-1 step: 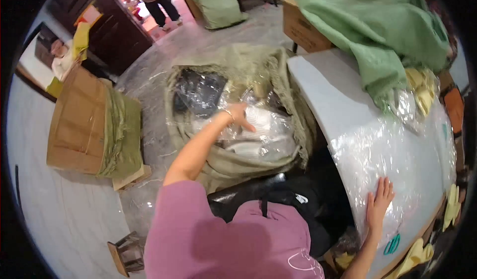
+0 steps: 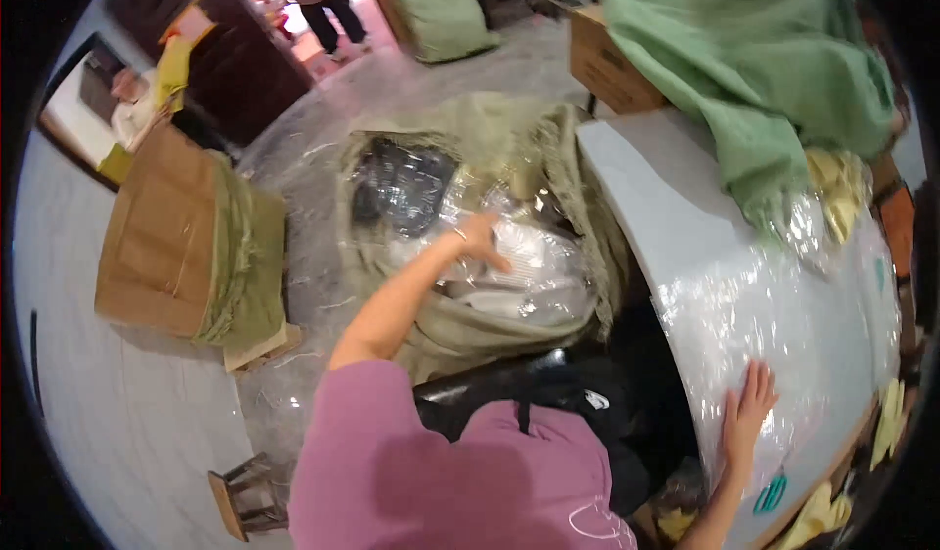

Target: Inspecting slippers by removing them from plastic bags and using scissors to trim loose threads.

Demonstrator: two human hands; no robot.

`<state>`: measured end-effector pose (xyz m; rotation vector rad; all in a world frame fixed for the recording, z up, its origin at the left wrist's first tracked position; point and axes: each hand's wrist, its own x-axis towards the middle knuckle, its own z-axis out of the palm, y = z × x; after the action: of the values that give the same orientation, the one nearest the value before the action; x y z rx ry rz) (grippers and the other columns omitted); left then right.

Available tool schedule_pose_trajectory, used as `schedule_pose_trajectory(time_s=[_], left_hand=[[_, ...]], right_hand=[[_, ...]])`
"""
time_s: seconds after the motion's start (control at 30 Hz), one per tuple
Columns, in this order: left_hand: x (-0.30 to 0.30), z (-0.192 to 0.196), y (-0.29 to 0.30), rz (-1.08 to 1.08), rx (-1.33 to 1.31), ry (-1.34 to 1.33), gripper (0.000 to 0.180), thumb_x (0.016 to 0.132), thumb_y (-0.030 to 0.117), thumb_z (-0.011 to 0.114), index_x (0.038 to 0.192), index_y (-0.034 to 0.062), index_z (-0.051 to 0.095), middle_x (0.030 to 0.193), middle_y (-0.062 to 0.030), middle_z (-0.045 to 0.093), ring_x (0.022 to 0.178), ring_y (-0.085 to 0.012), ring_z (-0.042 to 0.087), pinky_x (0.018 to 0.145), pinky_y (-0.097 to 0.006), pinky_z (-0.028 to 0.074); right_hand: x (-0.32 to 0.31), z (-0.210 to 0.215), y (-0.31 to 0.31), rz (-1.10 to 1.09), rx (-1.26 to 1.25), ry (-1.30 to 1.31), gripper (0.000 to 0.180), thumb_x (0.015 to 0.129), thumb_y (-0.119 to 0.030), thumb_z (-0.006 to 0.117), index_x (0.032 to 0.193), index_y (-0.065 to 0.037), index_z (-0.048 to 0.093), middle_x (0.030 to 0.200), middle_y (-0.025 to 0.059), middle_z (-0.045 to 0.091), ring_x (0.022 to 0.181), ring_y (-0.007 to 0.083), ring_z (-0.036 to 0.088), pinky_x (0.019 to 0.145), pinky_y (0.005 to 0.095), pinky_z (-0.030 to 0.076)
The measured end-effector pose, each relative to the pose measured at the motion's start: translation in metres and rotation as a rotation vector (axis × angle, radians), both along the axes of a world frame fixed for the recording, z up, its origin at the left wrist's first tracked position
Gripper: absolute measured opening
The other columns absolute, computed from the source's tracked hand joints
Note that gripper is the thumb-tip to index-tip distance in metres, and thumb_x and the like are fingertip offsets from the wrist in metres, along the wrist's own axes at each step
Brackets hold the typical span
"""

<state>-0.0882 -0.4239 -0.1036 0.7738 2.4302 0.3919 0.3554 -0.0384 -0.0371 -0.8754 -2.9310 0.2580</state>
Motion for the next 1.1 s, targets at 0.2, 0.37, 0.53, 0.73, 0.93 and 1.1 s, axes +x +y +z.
schedule_pose_trajectory(time_s=[0.2,0.37,0.53,0.73,0.93,1.1], left_hand=[[0.044,0.030,-0.004,-0.002,0.270,-0.011,0.085,0.058,0.036,0.084,0.125,-0.0018,0.047,0.123,-0.0228,0.054,0.113,-0.0347,0.052,0.096,-0.038,0.041],[0.025,0.074,-0.075,0.207,0.641,-0.058,0.056,0.067,0.018,0.081,0.113,0.0026,0.053,0.106,-0.0059,0.059,0.102,-0.0163,0.053,0.092,-0.030,0.040],[0.018,0.146,-0.081,0.356,1.036,-0.180,0.062,0.072,0.014,0.074,0.127,0.0051,0.047,0.118,-0.0042,0.056,0.105,-0.0154,0.053,0.093,-0.034,0.040],[0.009,0.157,-0.063,0.369,1.447,-0.367,0.066,0.082,0.018,0.069,0.136,0.0050,0.034,0.127,-0.0079,0.051,0.114,-0.0227,0.051,0.094,-0.039,0.045],[-0.014,0.168,0.031,0.117,1.439,-0.597,0.067,0.080,0.019,0.071,0.134,0.0045,0.035,0.125,-0.0076,0.052,0.111,-0.0213,0.053,0.093,-0.038,0.046],[-0.001,0.197,0.108,-0.113,1.324,-0.694,0.074,0.072,0.019,0.077,0.133,0.0043,0.038,0.120,-0.0059,0.055,0.107,-0.0190,0.056,0.090,-0.035,0.048]], right_hand=[[0.026,-0.022,0.013,-0.011,0.098,-0.046,0.058,0.089,-0.027,0.045,0.142,-0.007,0.030,0.148,0.0160,0.025,0.137,0.0372,0.018,0.110,0.0537,0.005],[0.029,-0.025,0.015,-0.017,0.114,-0.078,0.058,0.091,-0.029,0.043,0.143,-0.009,0.028,0.149,0.0141,0.025,0.138,0.0362,0.018,0.109,0.0550,0.006],[0.043,-0.024,0.020,-0.029,0.095,-0.008,0.059,0.088,-0.024,0.049,0.141,-0.006,0.032,0.148,0.0178,0.025,0.137,0.0380,0.018,0.111,0.0524,0.005],[0.005,-0.012,0.007,0.024,0.064,0.093,0.056,0.088,-0.034,0.051,0.137,-0.011,0.039,0.144,0.0161,0.032,0.134,0.0411,0.022,0.109,0.0584,0.008],[0.017,-0.016,0.008,-0.002,0.085,0.118,0.056,0.089,-0.039,0.049,0.136,-0.010,0.040,0.144,0.0153,0.032,0.133,0.0415,0.023,0.107,0.0603,0.009],[0.024,-0.011,0.008,-0.062,0.066,0.124,0.057,0.088,-0.041,0.049,0.136,-0.010,0.040,0.144,0.0155,0.032,0.133,0.0416,0.023,0.107,0.0605,0.008]])
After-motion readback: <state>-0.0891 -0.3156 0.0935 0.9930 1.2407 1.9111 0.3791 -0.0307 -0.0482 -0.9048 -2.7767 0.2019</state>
